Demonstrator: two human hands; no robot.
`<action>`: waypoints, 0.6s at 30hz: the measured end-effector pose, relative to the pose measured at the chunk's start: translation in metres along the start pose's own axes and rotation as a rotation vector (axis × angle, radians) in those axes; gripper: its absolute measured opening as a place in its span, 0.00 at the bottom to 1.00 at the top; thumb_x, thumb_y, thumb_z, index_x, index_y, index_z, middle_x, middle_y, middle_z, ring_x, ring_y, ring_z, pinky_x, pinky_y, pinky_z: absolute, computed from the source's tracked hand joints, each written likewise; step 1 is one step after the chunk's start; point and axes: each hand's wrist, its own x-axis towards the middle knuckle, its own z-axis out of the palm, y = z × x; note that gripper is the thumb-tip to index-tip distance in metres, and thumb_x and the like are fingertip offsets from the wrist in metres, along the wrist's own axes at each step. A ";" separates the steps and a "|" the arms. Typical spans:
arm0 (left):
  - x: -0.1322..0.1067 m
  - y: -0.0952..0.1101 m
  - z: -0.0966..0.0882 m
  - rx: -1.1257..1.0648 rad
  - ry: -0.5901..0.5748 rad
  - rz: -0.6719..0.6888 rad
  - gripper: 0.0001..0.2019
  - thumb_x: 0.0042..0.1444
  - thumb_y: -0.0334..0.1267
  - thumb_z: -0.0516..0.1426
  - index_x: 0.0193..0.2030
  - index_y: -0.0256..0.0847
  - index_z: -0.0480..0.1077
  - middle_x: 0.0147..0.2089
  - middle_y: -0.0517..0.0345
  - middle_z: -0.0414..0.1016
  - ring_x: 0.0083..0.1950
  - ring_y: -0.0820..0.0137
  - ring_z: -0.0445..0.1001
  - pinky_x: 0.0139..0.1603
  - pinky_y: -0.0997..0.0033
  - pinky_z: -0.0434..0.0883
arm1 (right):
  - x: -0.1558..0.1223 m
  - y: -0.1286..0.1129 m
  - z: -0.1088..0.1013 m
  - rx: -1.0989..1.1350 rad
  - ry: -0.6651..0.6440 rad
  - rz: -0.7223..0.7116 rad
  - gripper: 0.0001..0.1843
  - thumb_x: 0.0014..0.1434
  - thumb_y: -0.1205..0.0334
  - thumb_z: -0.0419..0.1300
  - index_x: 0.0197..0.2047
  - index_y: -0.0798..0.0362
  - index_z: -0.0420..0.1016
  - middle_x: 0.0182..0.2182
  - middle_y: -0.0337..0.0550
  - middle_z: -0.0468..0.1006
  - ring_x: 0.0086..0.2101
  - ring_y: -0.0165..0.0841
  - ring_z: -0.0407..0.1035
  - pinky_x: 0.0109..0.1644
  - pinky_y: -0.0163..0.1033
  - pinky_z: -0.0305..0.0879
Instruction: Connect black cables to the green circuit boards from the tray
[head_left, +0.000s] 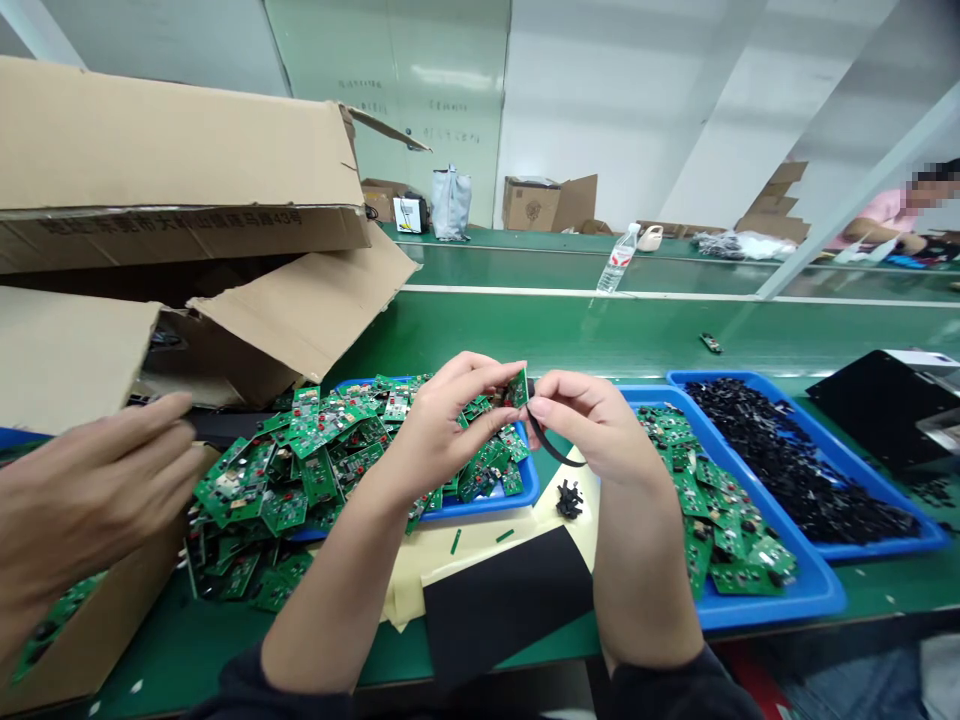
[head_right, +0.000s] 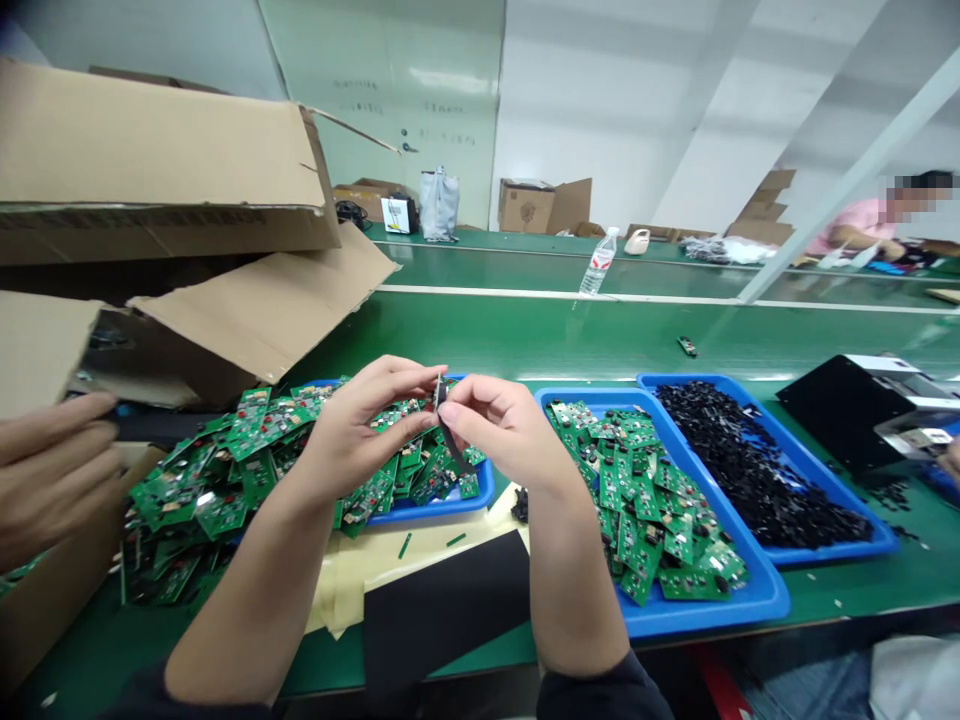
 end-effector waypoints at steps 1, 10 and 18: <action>0.000 0.000 -0.001 -0.020 -0.032 -0.007 0.18 0.57 0.33 0.57 0.55 0.45 0.67 0.42 0.54 0.71 0.43 0.71 0.72 0.44 0.68 0.74 | 0.000 0.001 0.000 -0.024 0.010 -0.005 0.11 0.56 0.59 0.58 0.24 0.53 0.66 0.18 0.33 0.66 0.21 0.25 0.62 0.26 0.33 0.60; -0.002 0.008 0.009 -0.043 -0.069 -0.185 0.19 0.59 0.32 0.52 0.58 0.41 0.66 0.44 0.52 0.76 0.39 0.70 0.74 0.40 0.71 0.73 | 0.002 0.001 0.007 -0.401 0.161 -0.090 0.08 0.58 0.62 0.53 0.27 0.52 0.64 0.21 0.33 0.65 0.22 0.25 0.59 0.27 0.33 0.56; 0.002 0.006 0.006 -0.262 -0.042 -0.318 0.17 0.58 0.32 0.52 0.53 0.44 0.71 0.52 0.54 0.76 0.50 0.67 0.74 0.47 0.70 0.73 | 0.000 -0.003 0.009 -0.579 0.173 -0.165 0.09 0.60 0.63 0.50 0.28 0.52 0.63 0.22 0.35 0.66 0.24 0.27 0.61 0.29 0.34 0.57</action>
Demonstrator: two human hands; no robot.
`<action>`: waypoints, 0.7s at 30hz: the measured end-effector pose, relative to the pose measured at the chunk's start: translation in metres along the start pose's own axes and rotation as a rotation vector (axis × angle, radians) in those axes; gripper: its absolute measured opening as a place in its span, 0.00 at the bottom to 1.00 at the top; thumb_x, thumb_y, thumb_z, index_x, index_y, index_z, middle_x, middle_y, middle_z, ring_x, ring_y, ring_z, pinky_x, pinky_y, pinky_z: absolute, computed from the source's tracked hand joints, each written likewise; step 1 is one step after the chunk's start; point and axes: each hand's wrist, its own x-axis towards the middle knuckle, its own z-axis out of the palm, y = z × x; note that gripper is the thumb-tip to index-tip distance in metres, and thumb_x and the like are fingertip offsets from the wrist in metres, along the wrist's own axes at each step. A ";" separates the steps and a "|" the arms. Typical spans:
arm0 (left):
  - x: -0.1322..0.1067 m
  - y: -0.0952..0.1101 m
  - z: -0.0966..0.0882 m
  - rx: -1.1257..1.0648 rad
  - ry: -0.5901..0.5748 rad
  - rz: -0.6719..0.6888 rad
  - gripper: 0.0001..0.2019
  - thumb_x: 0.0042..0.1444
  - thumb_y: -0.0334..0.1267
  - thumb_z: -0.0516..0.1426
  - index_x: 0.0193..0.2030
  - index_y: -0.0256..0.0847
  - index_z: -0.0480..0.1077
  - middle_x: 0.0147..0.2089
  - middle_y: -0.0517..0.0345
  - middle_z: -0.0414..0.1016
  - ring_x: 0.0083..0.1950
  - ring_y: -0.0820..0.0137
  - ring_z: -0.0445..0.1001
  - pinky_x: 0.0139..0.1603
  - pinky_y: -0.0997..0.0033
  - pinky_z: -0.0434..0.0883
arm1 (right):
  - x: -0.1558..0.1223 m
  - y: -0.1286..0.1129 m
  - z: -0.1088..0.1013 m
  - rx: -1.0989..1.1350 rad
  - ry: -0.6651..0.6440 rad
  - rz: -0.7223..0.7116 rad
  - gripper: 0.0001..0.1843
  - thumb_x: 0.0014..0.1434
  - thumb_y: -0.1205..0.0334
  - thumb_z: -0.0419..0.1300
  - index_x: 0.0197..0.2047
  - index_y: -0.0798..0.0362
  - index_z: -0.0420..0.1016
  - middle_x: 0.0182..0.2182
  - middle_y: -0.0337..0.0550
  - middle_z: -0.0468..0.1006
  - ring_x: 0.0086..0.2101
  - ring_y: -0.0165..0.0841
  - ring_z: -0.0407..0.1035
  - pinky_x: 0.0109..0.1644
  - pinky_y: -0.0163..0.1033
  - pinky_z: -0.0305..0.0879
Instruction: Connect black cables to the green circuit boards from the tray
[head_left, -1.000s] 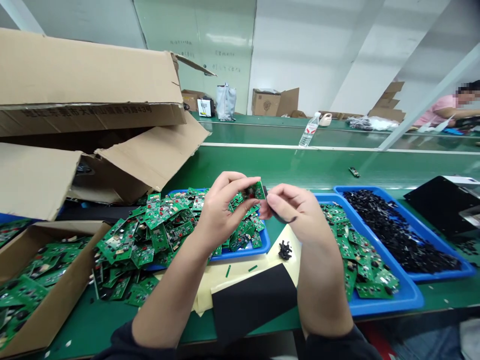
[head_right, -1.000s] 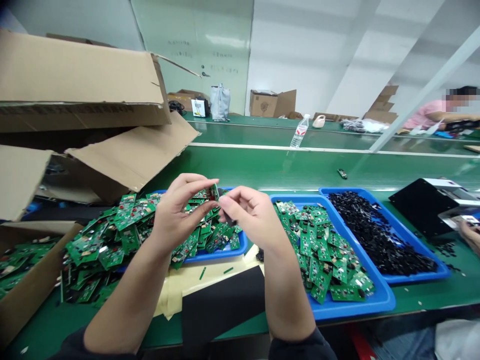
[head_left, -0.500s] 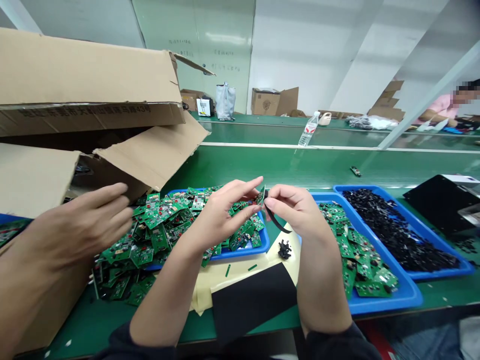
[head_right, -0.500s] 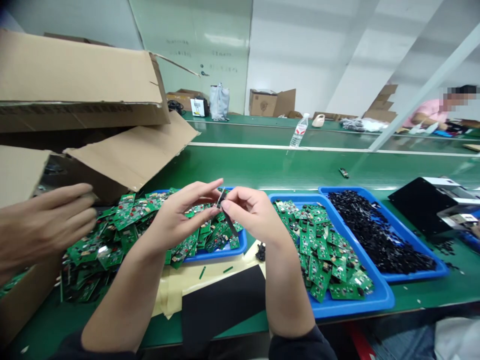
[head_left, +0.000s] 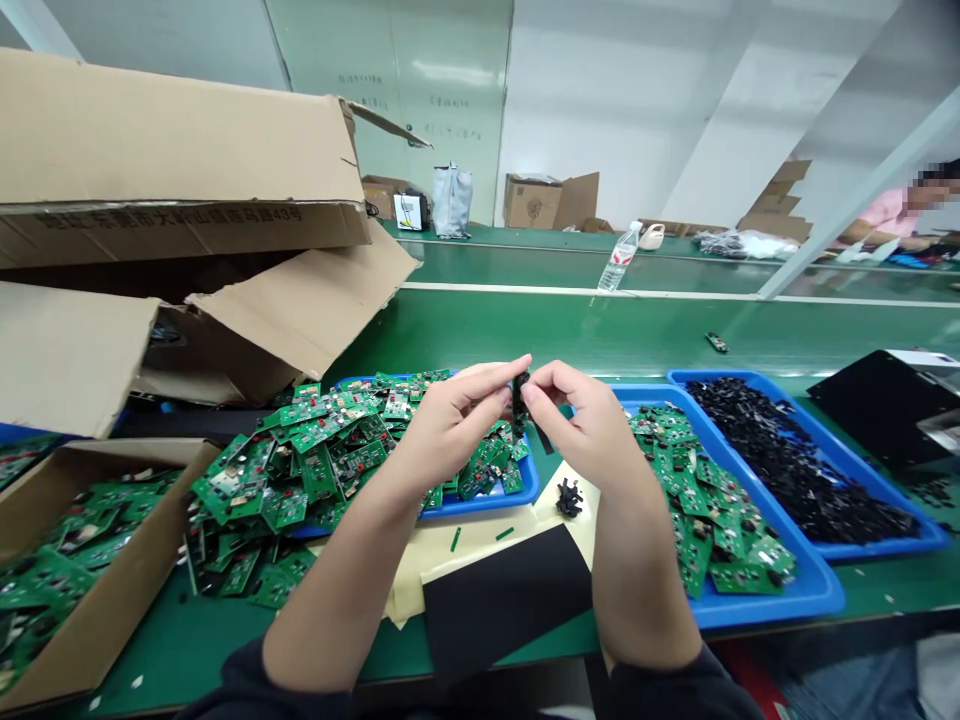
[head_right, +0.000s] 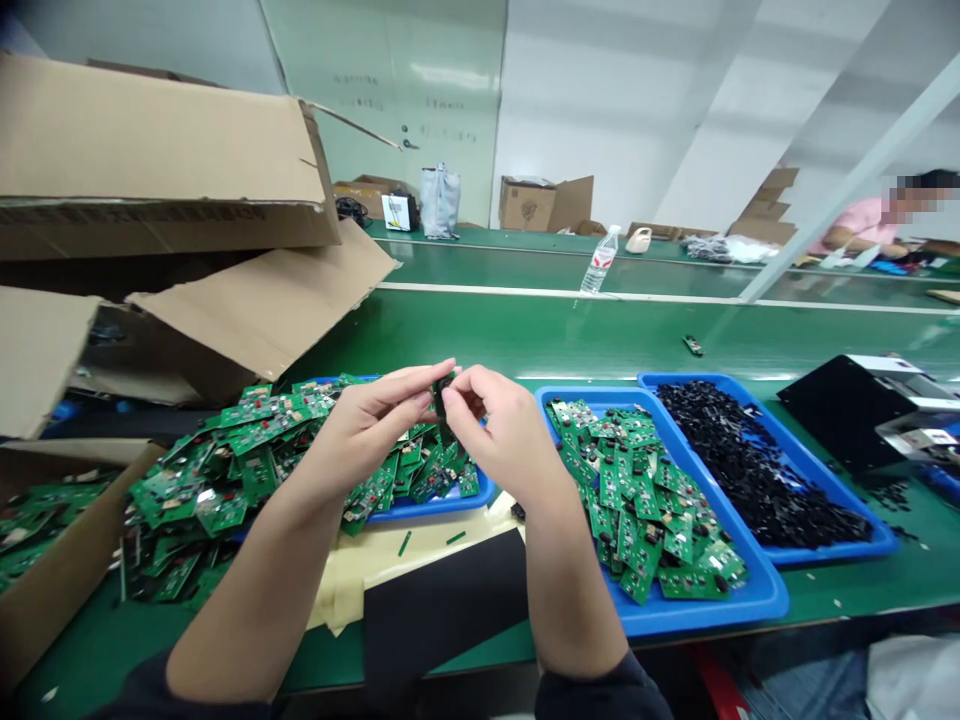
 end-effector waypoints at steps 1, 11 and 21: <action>0.000 0.000 -0.001 -0.030 -0.008 -0.024 0.17 0.58 0.32 0.52 0.53 0.44 0.71 0.52 0.55 0.75 0.50 0.67 0.74 0.47 0.70 0.74 | 0.000 0.000 0.000 0.017 -0.006 0.003 0.08 0.60 0.63 0.51 0.28 0.52 0.63 0.22 0.35 0.66 0.24 0.27 0.61 0.29 0.34 0.57; -0.001 0.003 0.005 0.022 0.025 -0.084 0.17 0.57 0.32 0.54 0.53 0.39 0.71 0.48 0.52 0.78 0.43 0.67 0.77 0.41 0.70 0.75 | -0.003 -0.003 0.001 -0.208 -0.030 0.002 0.08 0.60 0.64 0.50 0.29 0.52 0.64 0.24 0.38 0.69 0.27 0.29 0.62 0.32 0.35 0.57; 0.000 -0.006 0.005 0.208 0.006 0.033 0.16 0.56 0.32 0.53 0.50 0.38 0.73 0.39 0.53 0.80 0.33 0.72 0.75 0.32 0.76 0.71 | 0.000 0.004 -0.001 -0.201 -0.082 -0.006 0.09 0.55 0.66 0.51 0.24 0.52 0.59 0.21 0.36 0.65 0.24 0.28 0.59 0.30 0.34 0.54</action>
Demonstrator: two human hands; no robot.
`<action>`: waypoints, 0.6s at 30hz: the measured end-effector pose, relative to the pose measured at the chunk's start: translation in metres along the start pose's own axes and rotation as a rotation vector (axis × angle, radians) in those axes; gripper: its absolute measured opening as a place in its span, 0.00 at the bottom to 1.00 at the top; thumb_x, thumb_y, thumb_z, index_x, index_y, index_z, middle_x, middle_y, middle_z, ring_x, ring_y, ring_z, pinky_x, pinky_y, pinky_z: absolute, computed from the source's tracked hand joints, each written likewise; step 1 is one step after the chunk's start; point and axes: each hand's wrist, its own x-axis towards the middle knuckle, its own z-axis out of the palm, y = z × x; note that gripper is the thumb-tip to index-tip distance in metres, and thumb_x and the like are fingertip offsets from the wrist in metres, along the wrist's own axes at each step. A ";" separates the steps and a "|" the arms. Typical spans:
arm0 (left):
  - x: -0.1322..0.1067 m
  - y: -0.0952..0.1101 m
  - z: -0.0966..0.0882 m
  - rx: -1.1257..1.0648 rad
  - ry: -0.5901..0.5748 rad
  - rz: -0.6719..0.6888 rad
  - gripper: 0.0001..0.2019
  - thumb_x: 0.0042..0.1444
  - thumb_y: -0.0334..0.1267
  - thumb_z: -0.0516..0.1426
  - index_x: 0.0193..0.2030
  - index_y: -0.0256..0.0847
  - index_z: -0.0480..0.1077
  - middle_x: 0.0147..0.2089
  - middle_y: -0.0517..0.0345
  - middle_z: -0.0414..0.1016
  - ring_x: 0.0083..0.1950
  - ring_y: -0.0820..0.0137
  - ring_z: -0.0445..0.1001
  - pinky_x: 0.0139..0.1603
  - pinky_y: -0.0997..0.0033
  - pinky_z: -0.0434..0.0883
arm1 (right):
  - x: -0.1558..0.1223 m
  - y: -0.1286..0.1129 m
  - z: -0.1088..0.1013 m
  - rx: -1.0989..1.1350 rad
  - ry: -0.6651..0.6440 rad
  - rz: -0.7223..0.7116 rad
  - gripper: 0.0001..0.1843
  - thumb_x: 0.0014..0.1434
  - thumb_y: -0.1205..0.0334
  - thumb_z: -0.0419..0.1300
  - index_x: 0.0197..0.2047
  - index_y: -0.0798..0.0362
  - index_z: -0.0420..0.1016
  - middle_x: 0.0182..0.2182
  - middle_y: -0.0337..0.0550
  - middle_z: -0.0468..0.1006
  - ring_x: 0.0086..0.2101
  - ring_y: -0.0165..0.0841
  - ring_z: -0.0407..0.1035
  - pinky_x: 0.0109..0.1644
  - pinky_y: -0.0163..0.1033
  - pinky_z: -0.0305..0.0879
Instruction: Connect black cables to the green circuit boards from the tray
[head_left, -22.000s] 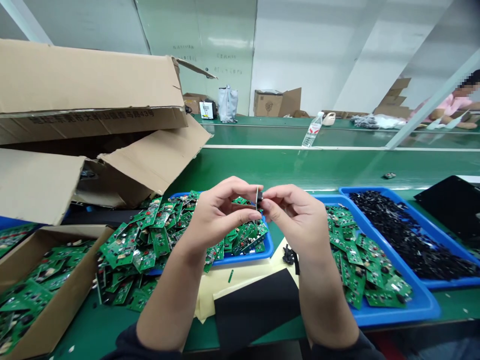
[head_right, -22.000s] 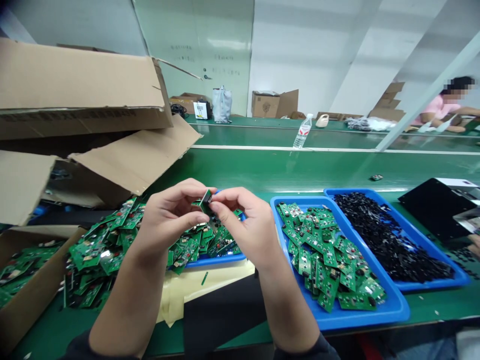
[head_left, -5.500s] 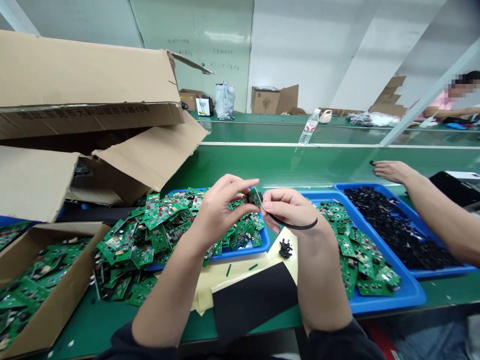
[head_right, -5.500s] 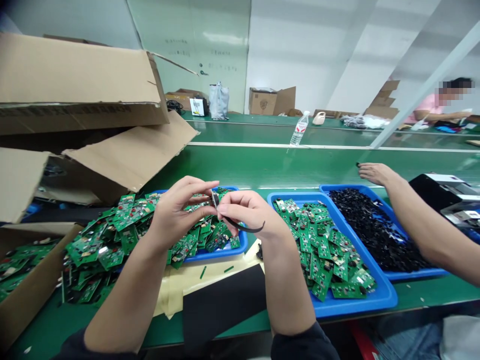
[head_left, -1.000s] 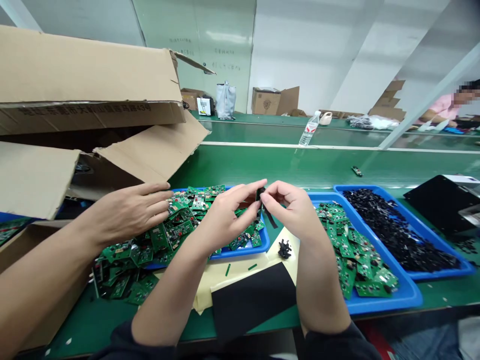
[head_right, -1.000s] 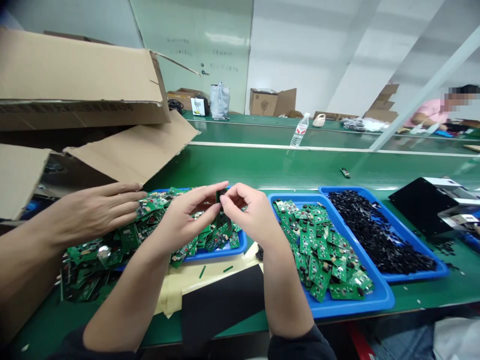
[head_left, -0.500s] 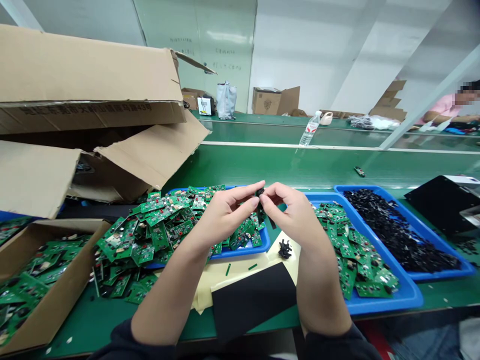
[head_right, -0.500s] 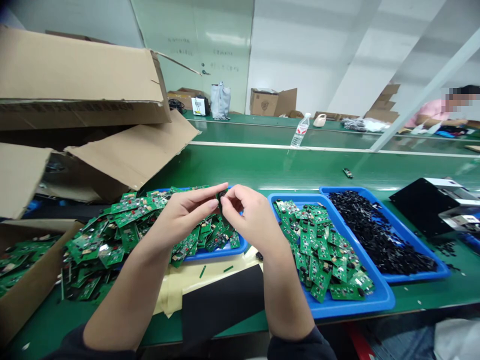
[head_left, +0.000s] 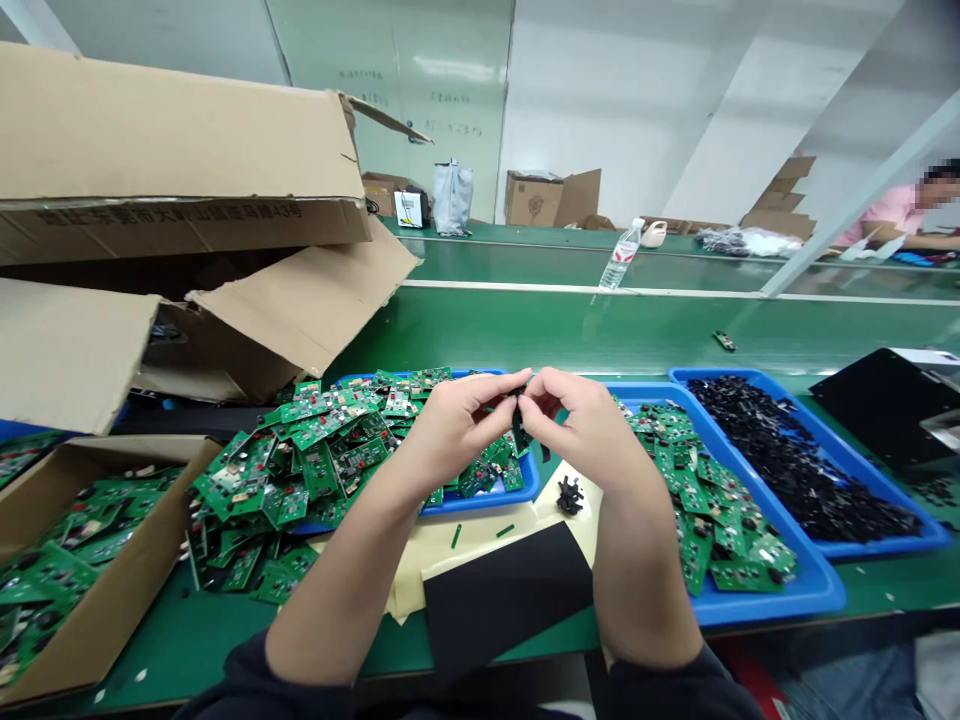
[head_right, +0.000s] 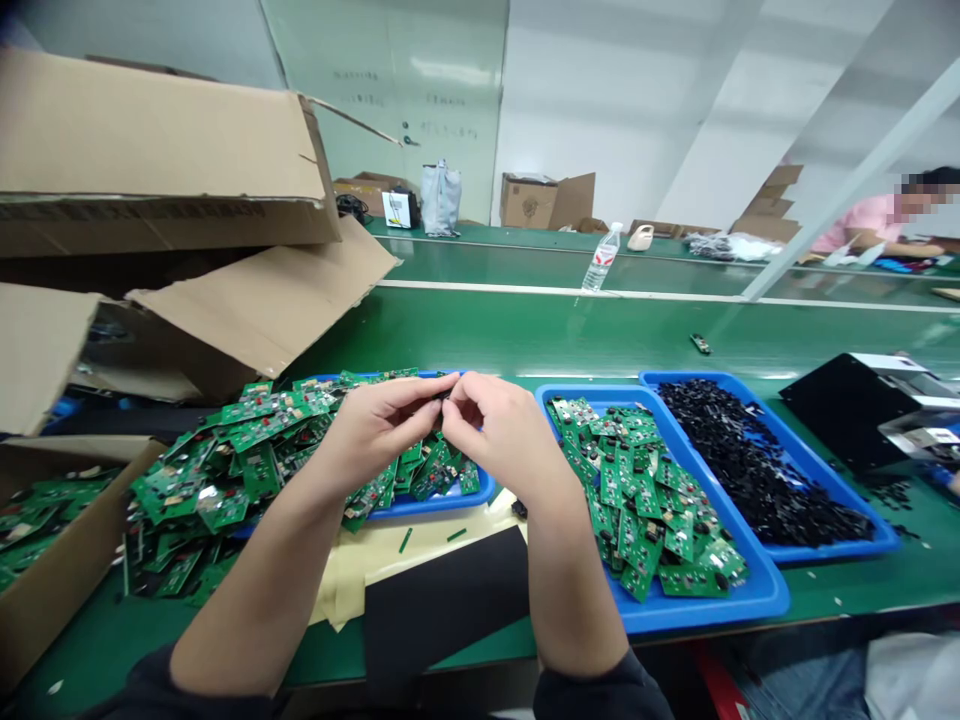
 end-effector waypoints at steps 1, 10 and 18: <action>0.000 0.000 0.000 0.018 0.002 0.012 0.16 0.56 0.32 0.53 0.49 0.38 0.74 0.38 0.54 0.80 0.32 0.73 0.75 0.31 0.76 0.71 | 0.001 0.001 0.001 0.002 0.005 -0.004 0.09 0.54 0.66 0.51 0.23 0.51 0.58 0.20 0.35 0.65 0.23 0.27 0.58 0.30 0.34 0.54; 0.000 -0.004 0.009 -0.034 0.034 -0.045 0.14 0.55 0.33 0.53 0.46 0.39 0.76 0.33 0.57 0.80 0.30 0.73 0.74 0.30 0.77 0.71 | 0.006 0.008 0.009 -0.026 0.074 -0.054 0.09 0.49 0.66 0.50 0.21 0.50 0.52 0.18 0.34 0.59 0.22 0.27 0.54 0.27 0.34 0.51; 0.001 -0.005 0.018 -0.081 0.079 -0.100 0.12 0.53 0.34 0.55 0.42 0.37 0.77 0.30 0.56 0.79 0.29 0.72 0.75 0.31 0.75 0.72 | 0.007 0.017 0.005 0.008 0.054 -0.101 0.10 0.46 0.68 0.51 0.20 0.51 0.52 0.17 0.32 0.57 0.20 0.25 0.51 0.25 0.32 0.49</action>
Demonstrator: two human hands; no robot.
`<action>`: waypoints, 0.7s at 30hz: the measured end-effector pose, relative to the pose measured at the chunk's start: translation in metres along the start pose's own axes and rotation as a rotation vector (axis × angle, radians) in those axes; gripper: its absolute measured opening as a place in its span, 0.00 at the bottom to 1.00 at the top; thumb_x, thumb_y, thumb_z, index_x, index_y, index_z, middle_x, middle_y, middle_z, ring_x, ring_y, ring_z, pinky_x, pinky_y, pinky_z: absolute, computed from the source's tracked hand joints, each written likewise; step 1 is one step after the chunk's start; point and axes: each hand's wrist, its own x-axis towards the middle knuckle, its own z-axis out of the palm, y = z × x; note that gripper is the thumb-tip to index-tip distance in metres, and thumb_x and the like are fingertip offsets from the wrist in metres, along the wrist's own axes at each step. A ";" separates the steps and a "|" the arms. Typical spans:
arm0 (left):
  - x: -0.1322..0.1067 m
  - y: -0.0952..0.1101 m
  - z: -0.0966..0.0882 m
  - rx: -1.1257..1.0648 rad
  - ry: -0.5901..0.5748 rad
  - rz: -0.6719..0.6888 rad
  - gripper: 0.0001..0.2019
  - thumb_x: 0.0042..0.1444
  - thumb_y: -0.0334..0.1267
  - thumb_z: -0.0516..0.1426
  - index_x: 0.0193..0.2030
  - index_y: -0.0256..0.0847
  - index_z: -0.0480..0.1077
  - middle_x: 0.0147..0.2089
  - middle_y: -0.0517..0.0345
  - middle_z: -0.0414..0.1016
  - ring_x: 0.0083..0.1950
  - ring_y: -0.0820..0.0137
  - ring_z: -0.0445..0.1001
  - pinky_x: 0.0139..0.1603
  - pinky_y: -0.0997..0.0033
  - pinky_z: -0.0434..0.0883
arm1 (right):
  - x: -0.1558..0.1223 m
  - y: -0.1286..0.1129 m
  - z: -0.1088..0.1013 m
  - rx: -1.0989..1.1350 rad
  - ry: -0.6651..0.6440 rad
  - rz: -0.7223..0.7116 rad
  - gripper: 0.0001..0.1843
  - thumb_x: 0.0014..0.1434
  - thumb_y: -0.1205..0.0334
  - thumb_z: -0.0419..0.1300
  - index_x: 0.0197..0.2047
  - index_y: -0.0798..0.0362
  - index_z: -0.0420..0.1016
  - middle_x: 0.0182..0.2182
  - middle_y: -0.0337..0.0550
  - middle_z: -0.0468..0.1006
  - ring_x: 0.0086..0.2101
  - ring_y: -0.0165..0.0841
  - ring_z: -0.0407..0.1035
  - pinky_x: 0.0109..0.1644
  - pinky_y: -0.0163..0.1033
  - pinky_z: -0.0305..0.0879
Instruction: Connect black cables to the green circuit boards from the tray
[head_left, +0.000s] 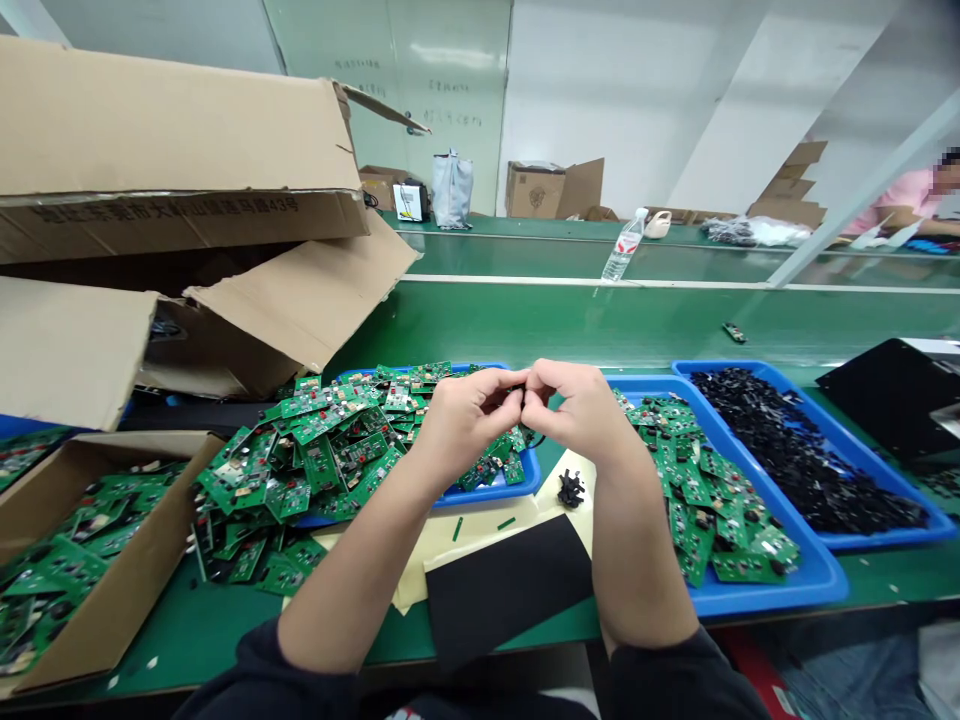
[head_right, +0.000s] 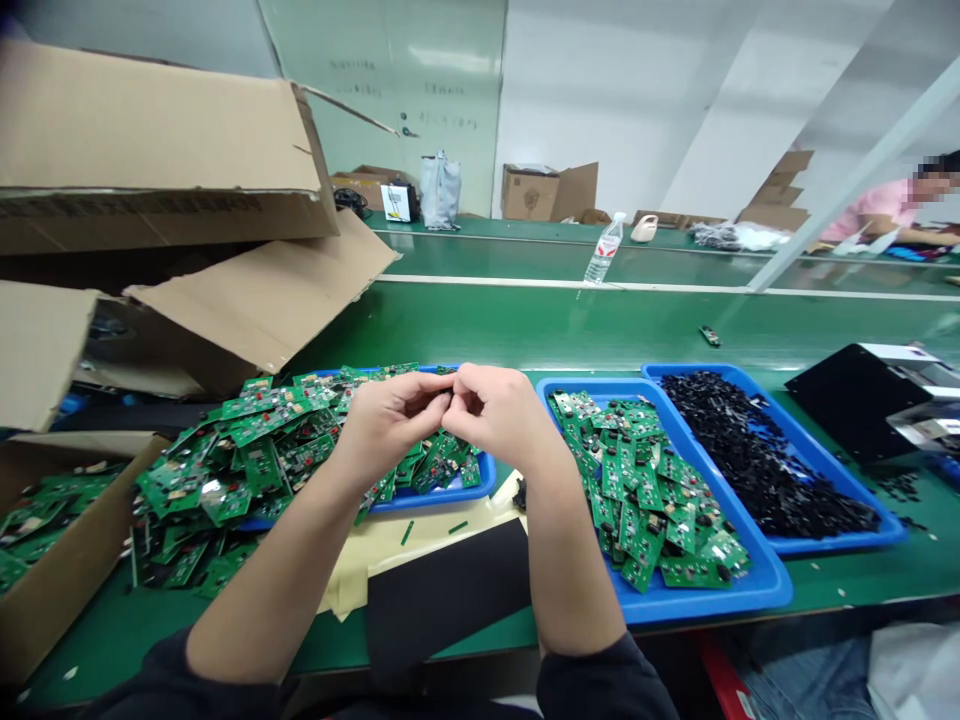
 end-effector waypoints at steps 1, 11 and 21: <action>0.000 0.000 0.001 -0.005 0.003 -0.003 0.12 0.53 0.33 0.55 0.41 0.37 0.77 0.31 0.55 0.79 0.29 0.72 0.75 0.32 0.75 0.72 | 0.000 0.001 -0.001 0.004 -0.005 -0.005 0.10 0.45 0.68 0.51 0.19 0.51 0.52 0.17 0.32 0.57 0.20 0.25 0.51 0.25 0.32 0.49; 0.006 0.003 -0.015 -0.233 0.111 -0.081 0.12 0.53 0.33 0.57 0.44 0.34 0.74 0.36 0.51 0.80 0.32 0.72 0.77 0.30 0.76 0.74 | -0.002 -0.006 -0.009 0.273 0.045 0.105 0.07 0.54 0.62 0.57 0.26 0.52 0.64 0.24 0.36 0.69 0.26 0.27 0.64 0.32 0.34 0.62; 0.008 -0.001 -0.006 -0.464 0.361 -0.089 0.13 0.50 0.38 0.63 0.41 0.35 0.74 0.37 0.51 0.81 0.41 0.65 0.80 0.43 0.65 0.78 | -0.008 -0.002 -0.010 0.713 -0.086 0.349 0.61 0.46 0.52 0.67 0.67 0.40 0.23 0.43 0.44 0.72 0.34 0.33 0.70 0.33 0.40 0.72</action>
